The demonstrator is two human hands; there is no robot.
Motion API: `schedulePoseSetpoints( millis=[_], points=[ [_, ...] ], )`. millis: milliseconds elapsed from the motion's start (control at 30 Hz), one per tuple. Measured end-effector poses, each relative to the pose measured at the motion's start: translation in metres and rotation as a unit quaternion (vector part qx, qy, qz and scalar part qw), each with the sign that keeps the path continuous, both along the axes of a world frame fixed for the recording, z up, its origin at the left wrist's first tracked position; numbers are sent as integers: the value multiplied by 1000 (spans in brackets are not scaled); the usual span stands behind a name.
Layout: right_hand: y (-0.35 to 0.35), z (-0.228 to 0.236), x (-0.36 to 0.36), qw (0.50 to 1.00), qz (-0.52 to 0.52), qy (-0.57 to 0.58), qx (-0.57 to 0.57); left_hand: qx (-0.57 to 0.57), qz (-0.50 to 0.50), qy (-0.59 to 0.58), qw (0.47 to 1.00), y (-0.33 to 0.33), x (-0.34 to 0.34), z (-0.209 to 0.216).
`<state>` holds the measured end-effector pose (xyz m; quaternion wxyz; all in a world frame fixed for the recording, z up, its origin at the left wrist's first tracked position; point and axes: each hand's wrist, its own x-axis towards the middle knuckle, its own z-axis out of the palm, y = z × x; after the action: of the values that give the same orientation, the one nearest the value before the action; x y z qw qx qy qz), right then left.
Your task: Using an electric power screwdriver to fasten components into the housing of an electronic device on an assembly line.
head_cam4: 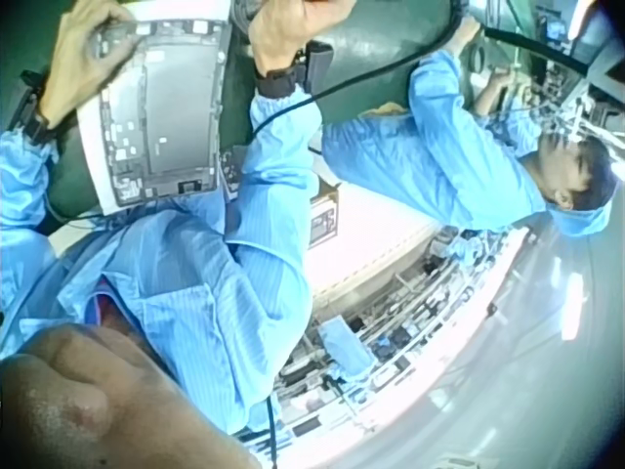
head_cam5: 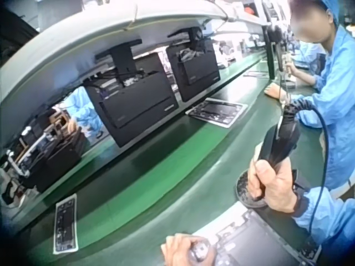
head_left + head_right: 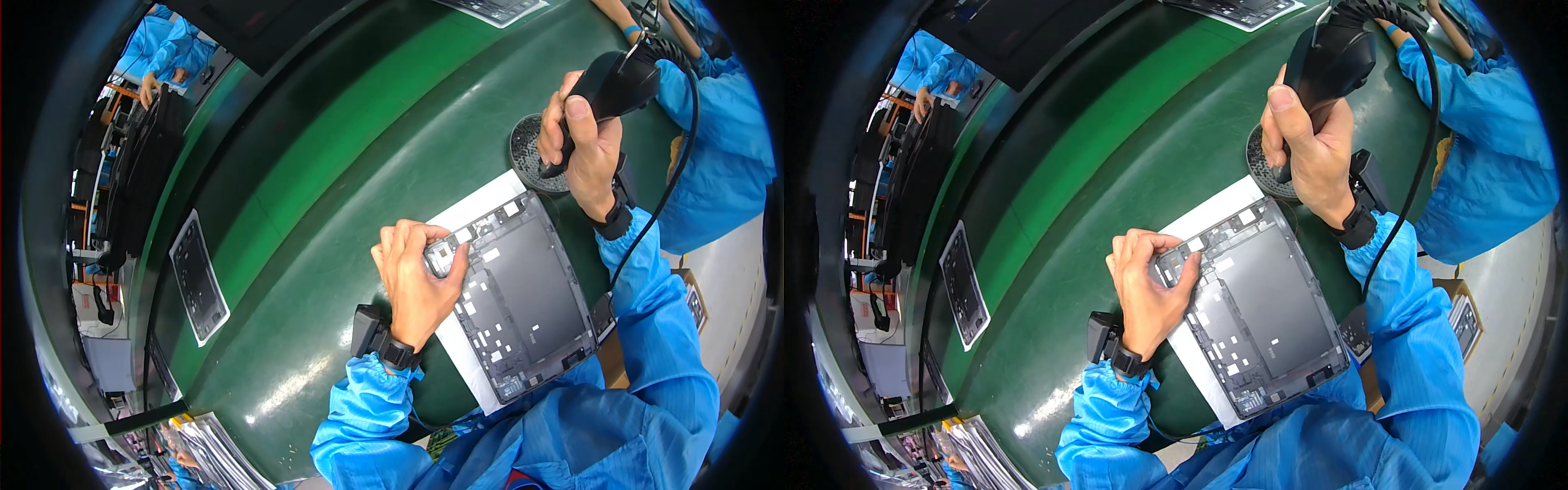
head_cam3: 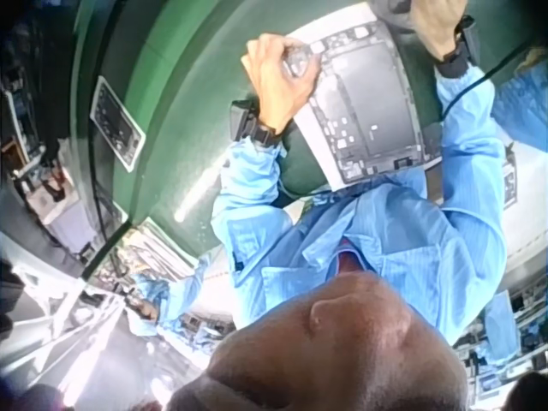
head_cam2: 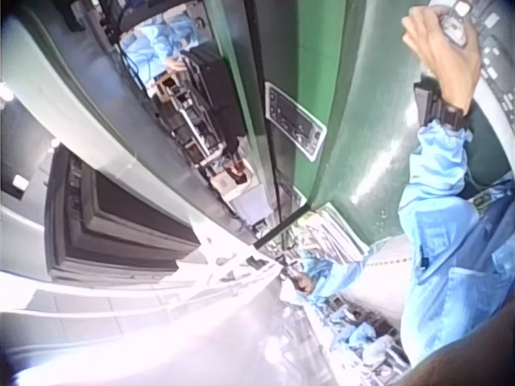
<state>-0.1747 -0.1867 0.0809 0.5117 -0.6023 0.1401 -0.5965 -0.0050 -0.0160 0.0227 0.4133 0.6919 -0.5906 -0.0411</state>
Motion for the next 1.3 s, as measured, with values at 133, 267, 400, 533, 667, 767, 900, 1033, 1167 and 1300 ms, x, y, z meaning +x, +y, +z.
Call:
schedulePoseSetpoints(
  millis=[133, 267, 400, 533, 667, 767, 900, 1033, 1167, 1300],
  points=[
    [18, 22, 6, 999, -8, -41, -7, -11, 0, -4, 1000, 2, 0, 0],
    [51, 30, 38, 997, 63, 5, -43, -21, -2, 1, 1000, 2, 2, -4],
    [66, 12, 61, 991, 130, 5, -5, -37, -11, 7, 999, 0, 1, -3],
    [68, 8, 62, 994, 109, 24, -19, -41, -3, 5, 999, 1, 1, -3],
    [70, 7, 65, 994, 110, -5, 14, -39, -5, 6, 999, 1, 3, -5],
    [71, 6, 65, 993, 116, 0, 16, -37, -7, 13, 999, 1, 2, -5],
    [70, 6, 64, 994, 109, 5, 17, -36, -6, 12, 999, 2, 1, -4],
    [66, 1, 63, 994, 110, 21, -8, -37, -7, 15, 999, 1, 1, -5],
    [66, 1, 62, 993, 109, 45, -22, -34, -3, 10, 999, 3, 1, -3],
    [65, 0, 63, 993, 106, 44, -19, -30, -3, 12, 999, 1, 2, -4]
  ],
)
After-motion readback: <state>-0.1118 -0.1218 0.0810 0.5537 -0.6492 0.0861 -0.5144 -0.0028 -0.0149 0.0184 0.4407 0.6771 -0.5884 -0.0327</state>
